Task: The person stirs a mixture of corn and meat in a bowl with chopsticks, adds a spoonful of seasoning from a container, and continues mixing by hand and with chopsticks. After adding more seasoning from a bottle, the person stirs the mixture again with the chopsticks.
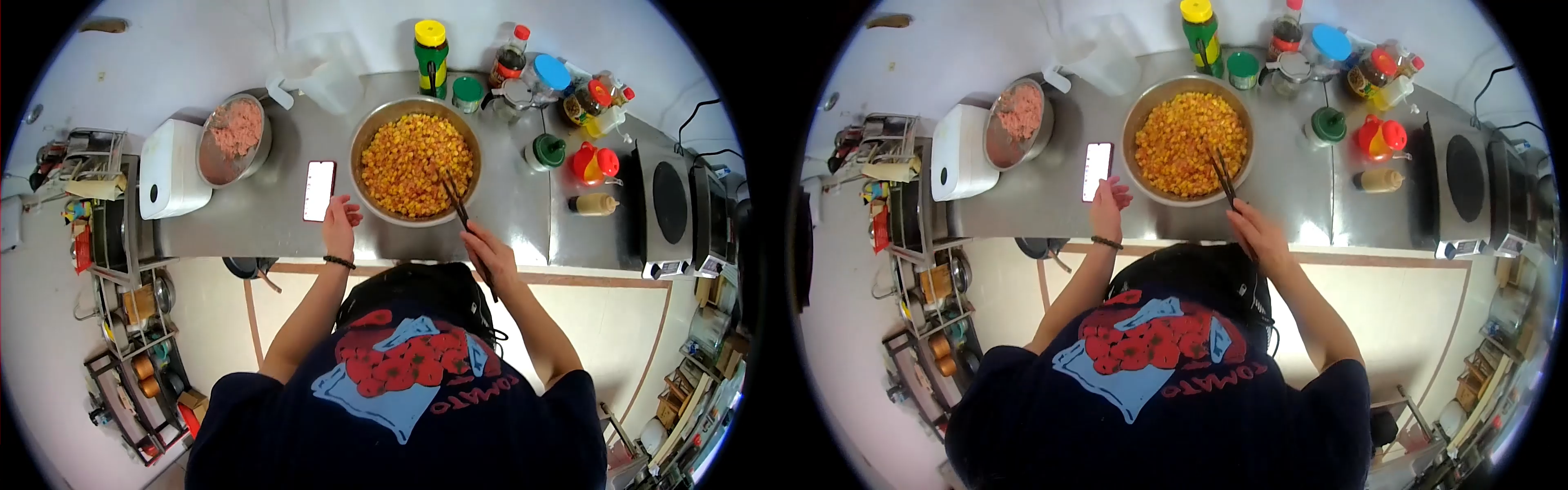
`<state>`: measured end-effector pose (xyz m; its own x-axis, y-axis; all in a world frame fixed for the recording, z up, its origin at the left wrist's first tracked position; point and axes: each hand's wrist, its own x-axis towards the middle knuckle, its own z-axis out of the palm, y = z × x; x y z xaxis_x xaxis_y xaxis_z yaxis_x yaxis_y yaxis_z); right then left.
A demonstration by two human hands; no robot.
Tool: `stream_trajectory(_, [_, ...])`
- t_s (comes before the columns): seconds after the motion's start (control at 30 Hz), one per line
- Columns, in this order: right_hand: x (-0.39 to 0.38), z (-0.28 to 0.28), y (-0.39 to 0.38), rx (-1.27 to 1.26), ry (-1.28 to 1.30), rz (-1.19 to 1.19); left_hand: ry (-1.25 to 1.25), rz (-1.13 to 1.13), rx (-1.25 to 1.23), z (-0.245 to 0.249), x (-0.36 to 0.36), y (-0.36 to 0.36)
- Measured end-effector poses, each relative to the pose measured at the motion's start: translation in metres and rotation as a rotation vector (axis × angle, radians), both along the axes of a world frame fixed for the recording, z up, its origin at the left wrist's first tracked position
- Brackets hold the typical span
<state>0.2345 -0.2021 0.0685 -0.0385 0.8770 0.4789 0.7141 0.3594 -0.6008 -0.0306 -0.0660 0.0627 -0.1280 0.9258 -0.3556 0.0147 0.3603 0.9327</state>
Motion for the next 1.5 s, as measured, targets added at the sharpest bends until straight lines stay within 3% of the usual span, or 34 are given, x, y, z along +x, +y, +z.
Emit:
stream_trajectory(0.2, [0.006, 0.006, -0.002, -0.087, -0.060, 0.092, -0.003, -0.198, -0.090, -0.001, 0.016, -0.003])
stream_trajectory(0.27, [0.006, 0.026, 0.003, -0.130, 0.062, 0.005, -0.378, -0.343, -0.205, 0.018, 0.031, 0.005])
stream_trajectory(0.3, [0.004, 0.028, 0.006, -0.100, 0.135, -0.044, -0.376, -0.341, -0.197, 0.030, 0.036, 0.008])
stream_trajectory(0.37, [0.007, 0.041, 0.009, -0.135, 0.178, -0.120, -1.071, -0.402, -0.459, 0.061, 0.046, 0.012])
stream_trajectory(0.5, [0.012, 0.058, 0.012, -0.106, 0.290, -0.272, -1.287, -0.470, -0.469, 0.084, 0.057, 0.018])
stream_trajectory(0.7, [0.012, 0.070, 0.005, -0.103, 0.352, -0.314, -1.184, -0.494, -0.427, 0.093, 0.060, 0.022])
stream_trajectory(0.8, [0.009, 0.061, 0.005, -0.102, 0.266, -0.177, -0.993, -0.528, -0.339, 0.070, 0.057, 0.026])
stream_trajectory(0.9, [0.007, 0.047, 0.008, -0.121, 0.295, -0.193, -0.259, -0.750, -0.058, 0.032, 0.061, 0.027])
stream_trajectory(0.97, [0.006, 0.047, 0.008, 0.029, 0.181, -0.216, 0.241, -0.856, 0.133, 0.029, 0.068, 0.028])
stream_trajectory(1.0, [0.004, 0.045, 0.006, 0.029, 0.185, -0.223, 0.244, -0.863, 0.132, 0.028, 0.068, 0.028])
stream_trajectory(1.07, [-0.003, 0.041, 0.001, -0.573, 0.521, 0.058, -0.996, -0.396, -0.600, 0.050, 0.078, 0.026])
stream_trajectory(1.1, [-0.007, 0.038, 0.005, -0.568, 0.525, 0.048, -0.992, -0.407, -0.604, 0.049, 0.081, 0.027])
stream_trajectory(1.17, [-0.017, 0.038, 0.024, 0.052, -0.088, 0.306, -1.303, -0.330, -0.584, 0.049, 0.087, 0.029])
stream_trajectory(1.2, [-0.018, 0.042, 0.029, 0.053, -0.086, 0.297, -1.298, -0.336, -0.588, 0.050, 0.089, 0.029])
stream_trajectory(1.27, [-0.014, 0.057, 0.042, -0.709, 0.228, 0.200, -1.320, -0.375, -0.516, 0.059, 0.090, 0.028])
stream_trajectory(1.3, [-0.001, -0.005, 0.039, -0.150, -0.120, 0.153, -1.264, -0.359, -0.495, 0.052, 0.085, 0.031])
stream_trajectory(1.43, [0.030, 0.001, 0.031, -0.158, -0.067, 0.019, -1.219, -0.461, -0.303, 0.080, 0.078, 0.028])
stream_trajectory(1.5, [0.023, 0.028, 0.017, -0.569, 0.371, -0.087, -1.201, -0.444, -0.288, 0.078, 0.071, 0.031])
